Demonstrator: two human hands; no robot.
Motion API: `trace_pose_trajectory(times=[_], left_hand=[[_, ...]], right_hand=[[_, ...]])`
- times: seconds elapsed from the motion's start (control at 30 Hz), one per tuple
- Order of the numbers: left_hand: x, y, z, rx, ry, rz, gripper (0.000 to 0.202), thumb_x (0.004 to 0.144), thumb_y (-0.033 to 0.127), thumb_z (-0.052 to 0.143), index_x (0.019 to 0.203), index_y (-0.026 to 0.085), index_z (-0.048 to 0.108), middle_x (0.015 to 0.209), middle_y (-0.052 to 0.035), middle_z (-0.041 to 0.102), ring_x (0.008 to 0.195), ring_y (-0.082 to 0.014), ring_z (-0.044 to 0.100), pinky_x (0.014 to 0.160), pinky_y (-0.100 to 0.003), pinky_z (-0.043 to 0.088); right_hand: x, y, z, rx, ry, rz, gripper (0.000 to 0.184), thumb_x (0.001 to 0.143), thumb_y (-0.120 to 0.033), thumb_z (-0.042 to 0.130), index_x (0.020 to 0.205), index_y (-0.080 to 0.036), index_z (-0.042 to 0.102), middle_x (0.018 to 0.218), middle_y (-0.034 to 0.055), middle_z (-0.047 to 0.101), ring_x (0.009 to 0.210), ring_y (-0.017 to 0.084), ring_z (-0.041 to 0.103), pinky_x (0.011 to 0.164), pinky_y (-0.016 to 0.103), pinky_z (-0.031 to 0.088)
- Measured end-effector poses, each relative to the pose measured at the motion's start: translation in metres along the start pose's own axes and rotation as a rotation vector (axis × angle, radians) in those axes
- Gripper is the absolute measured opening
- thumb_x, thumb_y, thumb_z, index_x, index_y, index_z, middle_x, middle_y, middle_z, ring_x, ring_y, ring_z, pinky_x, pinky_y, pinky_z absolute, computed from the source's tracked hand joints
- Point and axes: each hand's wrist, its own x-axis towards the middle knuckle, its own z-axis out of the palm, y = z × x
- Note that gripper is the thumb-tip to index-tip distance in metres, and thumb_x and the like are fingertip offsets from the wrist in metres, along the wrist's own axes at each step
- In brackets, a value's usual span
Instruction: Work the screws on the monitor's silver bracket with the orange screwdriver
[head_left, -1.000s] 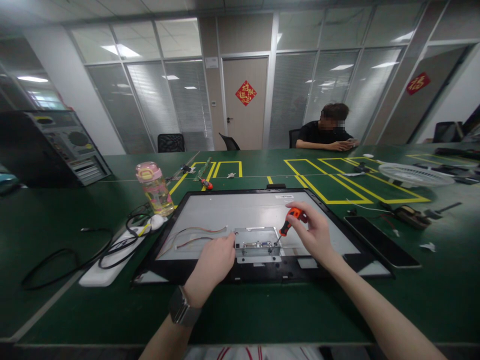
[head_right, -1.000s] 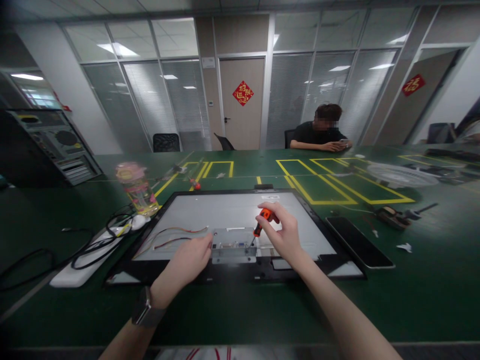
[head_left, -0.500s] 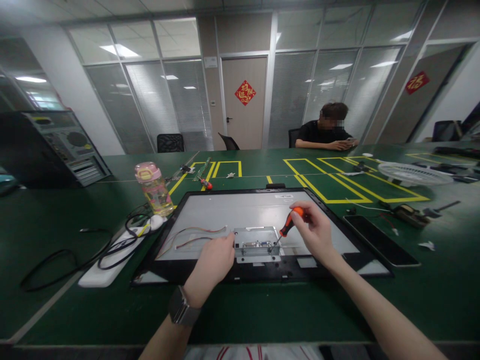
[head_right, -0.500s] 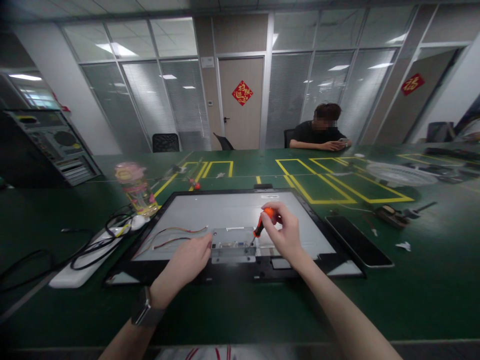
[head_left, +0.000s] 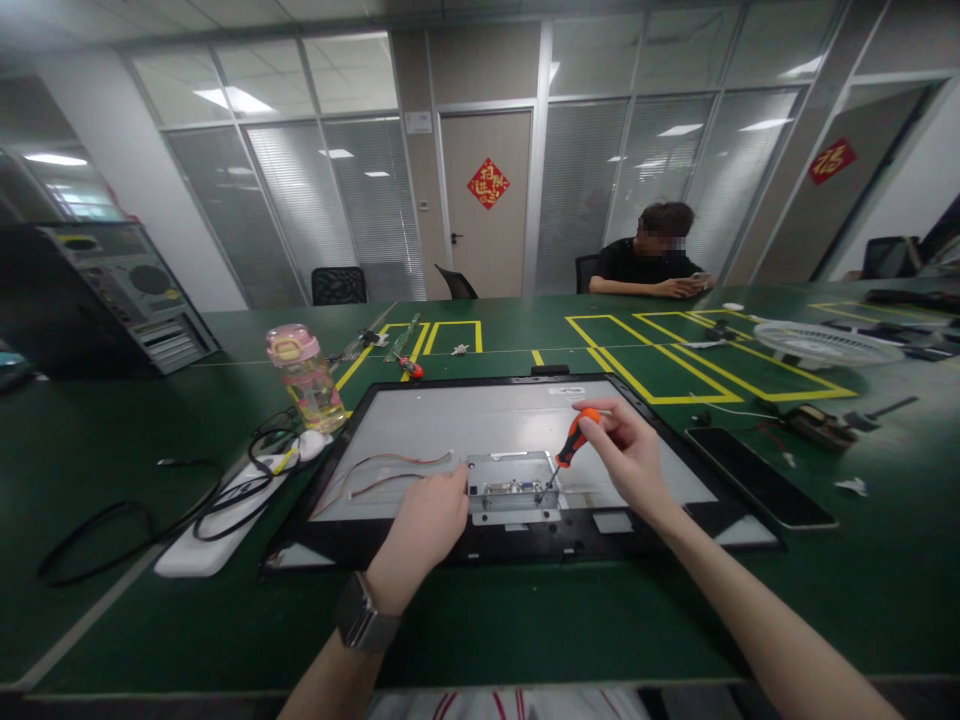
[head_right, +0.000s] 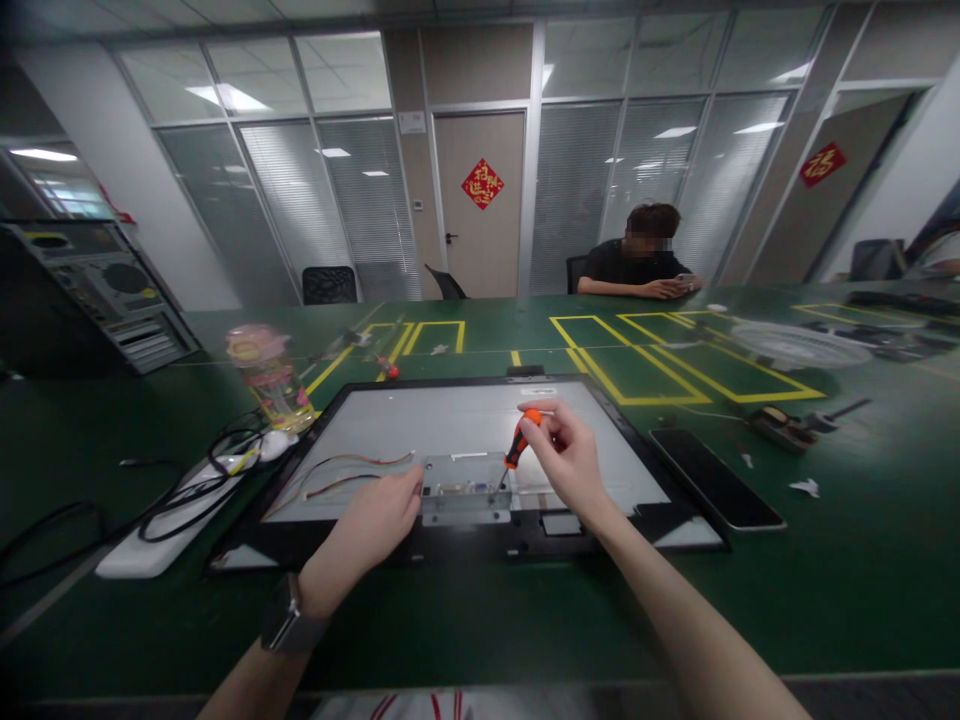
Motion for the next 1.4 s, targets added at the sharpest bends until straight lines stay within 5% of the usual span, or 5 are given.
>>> trace_pose_trajectory(times=[0.17, 0.73, 1.07, 1.23, 1.4], left_hand=[[0.001, 0.001, 0.000, 0.001, -0.010, -0.005, 0.025, 0.093, 0.016, 0.036, 0.106, 0.017, 0.057, 0.090, -0.0108, 0.071, 0.086, -0.0270, 0.070, 0.073, -0.037, 0.053], [0.000, 0.000, 0.000, -0.010, 0.013, 0.005, 0.024, 0.093, 0.016, 0.036, 0.103, 0.017, 0.058, 0.089, -0.0104, 0.071, 0.085, -0.0277, 0.070, 0.072, -0.038, 0.054], [0.001, -0.001, 0.002, -0.004, 0.003, 0.001, 0.021, 0.093, 0.016, 0.038, 0.102, 0.018, 0.056, 0.088, -0.0099, 0.071, 0.084, -0.0262, 0.070, 0.072, -0.036, 0.053], [0.001, 0.000, 0.000, 0.000, -0.005, 0.000, 0.022, 0.093, 0.016, 0.037, 0.104, 0.018, 0.056, 0.090, -0.0107, 0.071, 0.085, -0.0261, 0.070, 0.073, -0.036, 0.053], [0.000, 0.000, 0.000, -0.007, -0.006, 0.001, 0.023, 0.093, 0.016, 0.037, 0.105, 0.018, 0.056, 0.089, -0.0103, 0.070, 0.086, -0.0265, 0.070, 0.074, -0.036, 0.052]], right_hand=[[0.001, 0.002, 0.003, -0.047, 0.049, -0.025, 0.019, 0.083, -0.034, 0.067, 0.081, -0.023, 0.052, 0.059, -0.0055, 0.051, 0.050, 0.012, 0.049, 0.047, 0.023, 0.035], [0.002, -0.010, -0.004, -0.247, -0.082, -0.377, 0.023, 0.094, -0.021, 0.044, 0.106, -0.019, 0.063, 0.073, 0.0018, 0.057, 0.065, 0.017, 0.053, 0.060, 0.030, 0.041], [0.002, 0.000, -0.001, -0.164, 0.030, -0.115, 0.008, 0.084, -0.028, 0.064, 0.087, -0.021, 0.061, 0.066, -0.0025, 0.052, 0.053, 0.012, 0.043, 0.051, 0.026, 0.035], [0.001, 0.004, 0.003, -0.021, 0.100, -0.049, 0.032, 0.070, -0.030, 0.079, 0.070, -0.023, 0.048, 0.065, -0.0048, 0.048, 0.054, 0.011, 0.043, 0.049, 0.024, 0.035], [0.000, 0.002, 0.002, -0.073, 0.044, -0.087, 0.018, 0.082, -0.030, 0.067, 0.077, -0.022, 0.052, 0.067, -0.0026, 0.052, 0.057, 0.013, 0.048, 0.051, 0.024, 0.038]])
